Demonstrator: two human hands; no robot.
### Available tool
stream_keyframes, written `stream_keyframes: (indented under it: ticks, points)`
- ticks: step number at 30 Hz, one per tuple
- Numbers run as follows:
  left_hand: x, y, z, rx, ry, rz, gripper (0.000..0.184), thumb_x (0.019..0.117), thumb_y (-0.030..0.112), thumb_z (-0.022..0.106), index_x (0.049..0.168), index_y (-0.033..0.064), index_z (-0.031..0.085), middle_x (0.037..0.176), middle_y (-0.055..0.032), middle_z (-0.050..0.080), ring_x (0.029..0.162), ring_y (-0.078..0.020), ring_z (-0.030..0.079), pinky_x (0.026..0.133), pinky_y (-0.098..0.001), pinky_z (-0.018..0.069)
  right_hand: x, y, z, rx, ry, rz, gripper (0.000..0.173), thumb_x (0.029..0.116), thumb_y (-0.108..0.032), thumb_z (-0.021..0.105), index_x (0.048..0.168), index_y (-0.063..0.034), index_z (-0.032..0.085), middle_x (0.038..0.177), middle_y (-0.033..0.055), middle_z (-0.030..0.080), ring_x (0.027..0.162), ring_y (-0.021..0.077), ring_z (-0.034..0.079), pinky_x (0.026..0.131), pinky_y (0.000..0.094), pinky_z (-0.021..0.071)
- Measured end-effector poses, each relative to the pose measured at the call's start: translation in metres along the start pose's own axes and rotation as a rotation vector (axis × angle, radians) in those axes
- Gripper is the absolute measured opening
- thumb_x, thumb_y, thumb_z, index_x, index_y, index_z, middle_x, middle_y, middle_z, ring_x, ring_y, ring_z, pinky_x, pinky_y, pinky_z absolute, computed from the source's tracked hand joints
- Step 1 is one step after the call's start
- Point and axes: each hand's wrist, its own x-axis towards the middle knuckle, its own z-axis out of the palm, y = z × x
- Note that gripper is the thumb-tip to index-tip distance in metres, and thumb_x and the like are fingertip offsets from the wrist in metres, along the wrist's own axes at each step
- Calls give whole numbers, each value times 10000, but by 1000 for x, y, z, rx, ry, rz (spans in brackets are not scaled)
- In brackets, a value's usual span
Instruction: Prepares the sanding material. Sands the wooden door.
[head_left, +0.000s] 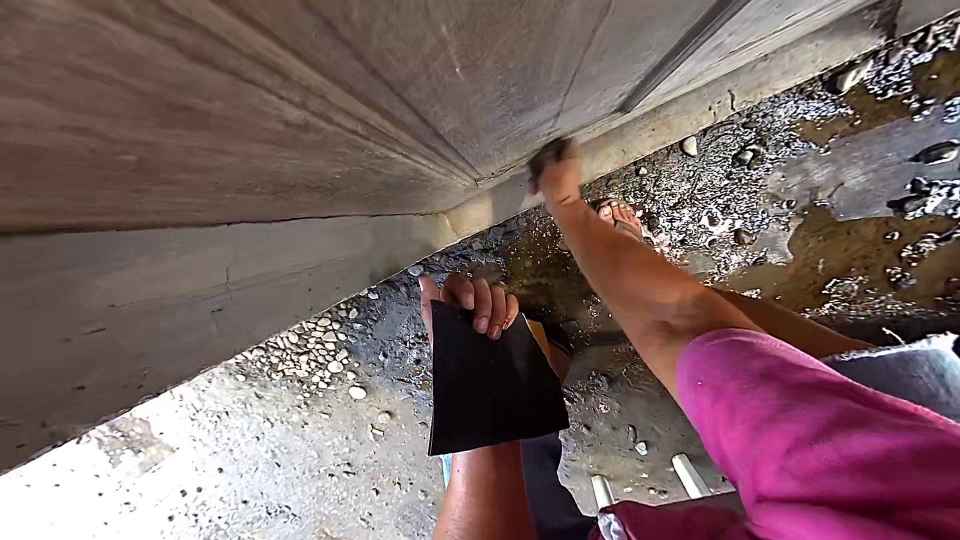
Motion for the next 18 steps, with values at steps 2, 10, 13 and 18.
stream_keyframes:
  ticks: [2, 10, 13, 18]
  points:
    - [3, 10, 12, 45, 11, -11, 668, 1017, 633, 355, 898, 97, 736, 702, -50, 690, 648, -195, 682, 660, -388, 572, -13, 20, 3, -153, -302, 87, 333, 1092, -152, 454, 1396, -20, 485, 1024, 205, 672, 670, 268, 694, 611, 438, 616]
    - [-4, 14, 4, 18, -120, 19, 637, 1042, 566, 365, 965, 48, 728, 788, -101, 716, 741, -239, 710, 754, -414, 590, 85, 36, -164, -257, 474, 160, 311, 973, -153, 560, 1223, 6, 653, 1153, 235, 674, 1004, 356, 682, 843, 568, 552]
    - [1, 20, 9, 7, -110, -6, 612, 1034, 556, 401, 951, 49, 734, 776, -91, 712, 736, -226, 707, 758, -413, 588, 115, 6, -164, -92, 479, 122, 333, 1026, -96, 475, 1338, -21, 566, 1203, 170, 622, 974, 240, 683, 781, 410, 609]
    - [4, 3, -8, -21, -61, 10, 705, 1015, 662, 324, 972, 83, 723, 779, -79, 714, 709, -221, 705, 690, -393, 585, 29, -11, -45, -508, 237, 55, 359, 977, -100, 562, 1283, 80, 616, 1240, 331, 646, 1198, 474, 616, 1003, 631, 476]
